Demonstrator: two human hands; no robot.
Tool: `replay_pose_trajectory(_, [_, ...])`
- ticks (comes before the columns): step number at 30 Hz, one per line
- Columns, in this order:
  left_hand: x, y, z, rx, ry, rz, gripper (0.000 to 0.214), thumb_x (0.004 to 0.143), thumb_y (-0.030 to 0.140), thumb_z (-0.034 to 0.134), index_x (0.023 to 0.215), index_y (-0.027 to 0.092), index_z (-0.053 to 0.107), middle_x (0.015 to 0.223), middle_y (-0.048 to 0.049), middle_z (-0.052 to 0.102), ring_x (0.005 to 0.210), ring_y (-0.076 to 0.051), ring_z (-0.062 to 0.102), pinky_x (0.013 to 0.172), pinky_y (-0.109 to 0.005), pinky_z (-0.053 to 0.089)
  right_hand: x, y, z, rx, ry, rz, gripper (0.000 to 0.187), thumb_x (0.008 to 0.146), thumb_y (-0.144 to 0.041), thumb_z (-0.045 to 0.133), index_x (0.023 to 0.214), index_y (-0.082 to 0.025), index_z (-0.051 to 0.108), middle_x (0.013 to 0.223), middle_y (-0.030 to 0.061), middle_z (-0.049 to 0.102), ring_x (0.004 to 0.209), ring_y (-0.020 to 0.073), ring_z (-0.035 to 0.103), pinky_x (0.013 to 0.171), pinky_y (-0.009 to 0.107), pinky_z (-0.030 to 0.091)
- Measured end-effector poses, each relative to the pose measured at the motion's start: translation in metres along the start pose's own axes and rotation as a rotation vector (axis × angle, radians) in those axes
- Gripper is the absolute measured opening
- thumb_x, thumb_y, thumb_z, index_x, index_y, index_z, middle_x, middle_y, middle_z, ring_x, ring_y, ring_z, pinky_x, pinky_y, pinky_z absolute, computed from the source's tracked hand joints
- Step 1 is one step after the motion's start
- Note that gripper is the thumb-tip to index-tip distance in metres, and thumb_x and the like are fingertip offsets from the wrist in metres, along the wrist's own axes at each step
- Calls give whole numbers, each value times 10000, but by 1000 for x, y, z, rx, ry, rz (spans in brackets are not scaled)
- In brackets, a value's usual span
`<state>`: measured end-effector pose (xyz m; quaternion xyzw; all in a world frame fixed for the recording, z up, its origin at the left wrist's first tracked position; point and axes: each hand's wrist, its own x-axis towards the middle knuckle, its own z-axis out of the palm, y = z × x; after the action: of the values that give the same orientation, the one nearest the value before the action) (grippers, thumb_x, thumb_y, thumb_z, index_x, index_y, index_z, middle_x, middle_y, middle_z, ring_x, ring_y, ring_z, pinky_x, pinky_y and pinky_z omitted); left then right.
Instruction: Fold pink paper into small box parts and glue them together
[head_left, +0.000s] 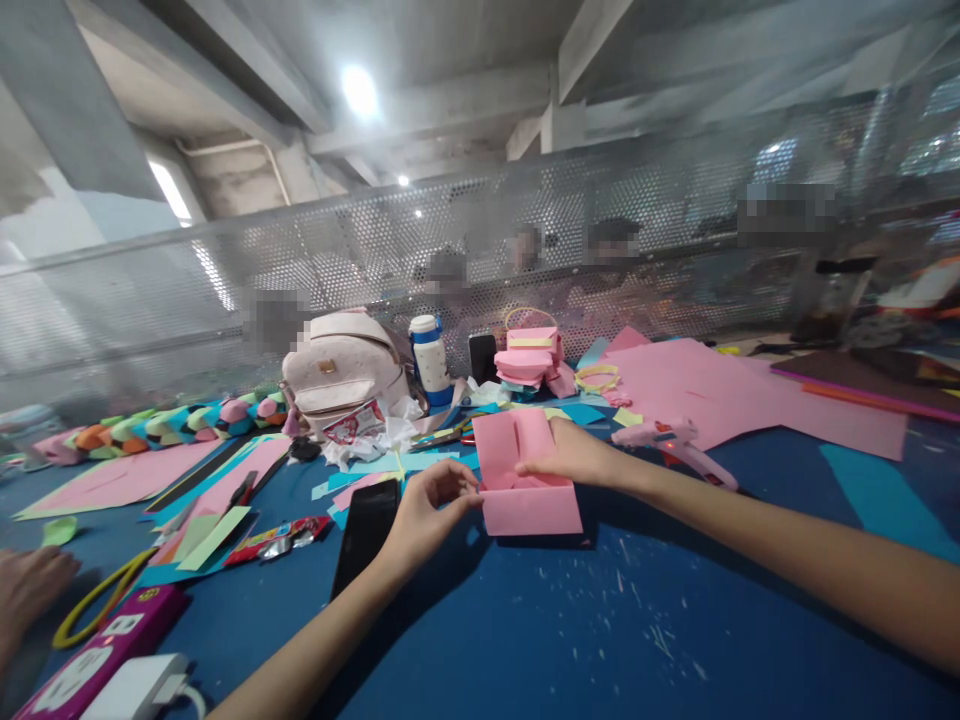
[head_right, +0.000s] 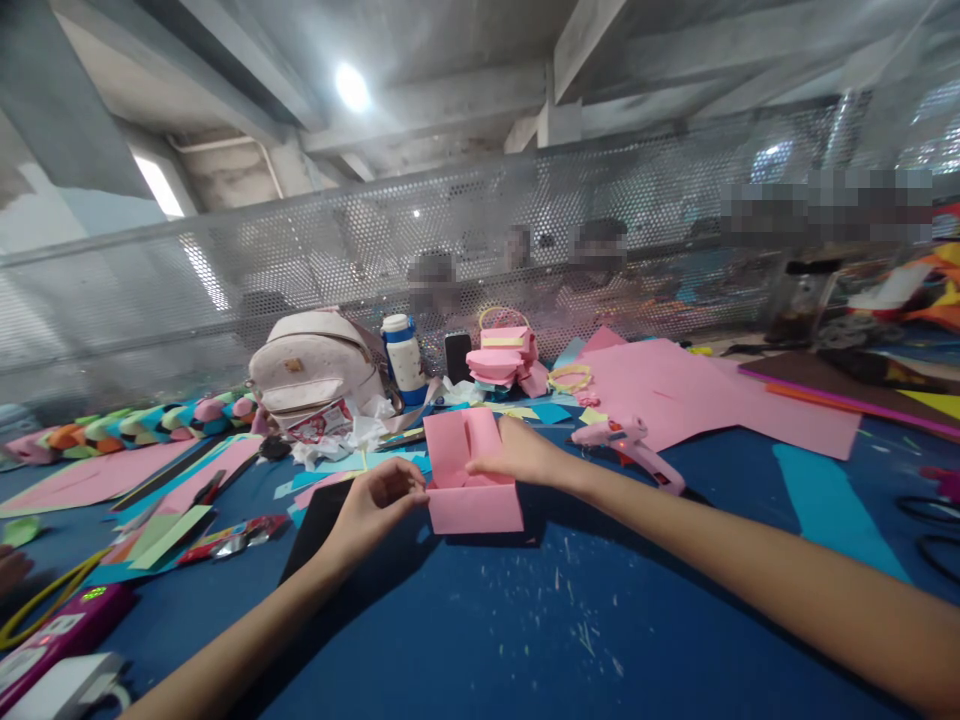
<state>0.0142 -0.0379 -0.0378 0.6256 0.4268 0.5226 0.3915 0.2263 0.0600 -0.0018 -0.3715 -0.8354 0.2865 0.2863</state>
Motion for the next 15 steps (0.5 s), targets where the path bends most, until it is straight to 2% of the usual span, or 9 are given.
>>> replay_pose_trajectory(5, [0, -1, -2, -22, -13, -17, 228, 754, 340, 742, 808, 168, 603, 750, -9, 624, 664, -119, 587, 658, -244, 471, -1, 0, -1, 35, -19, -31, 434, 644, -274, 761, 1060, -162, 703, 899, 57, 729, 829, 251, 656, 686, 329, 544])
replay_pose_trajectory(15, [0, 2, -1, -62, -32, -32, 230, 755, 338, 740, 801, 163, 599, 721, -9, 625, 650, -124, 589, 637, -248, 454, -1, -2, -1, -20, -27, 9, 317, 650, -290, 758, 931, -150, 713, 881, 58, 737, 822, 263, 664, 612, 312, 519])
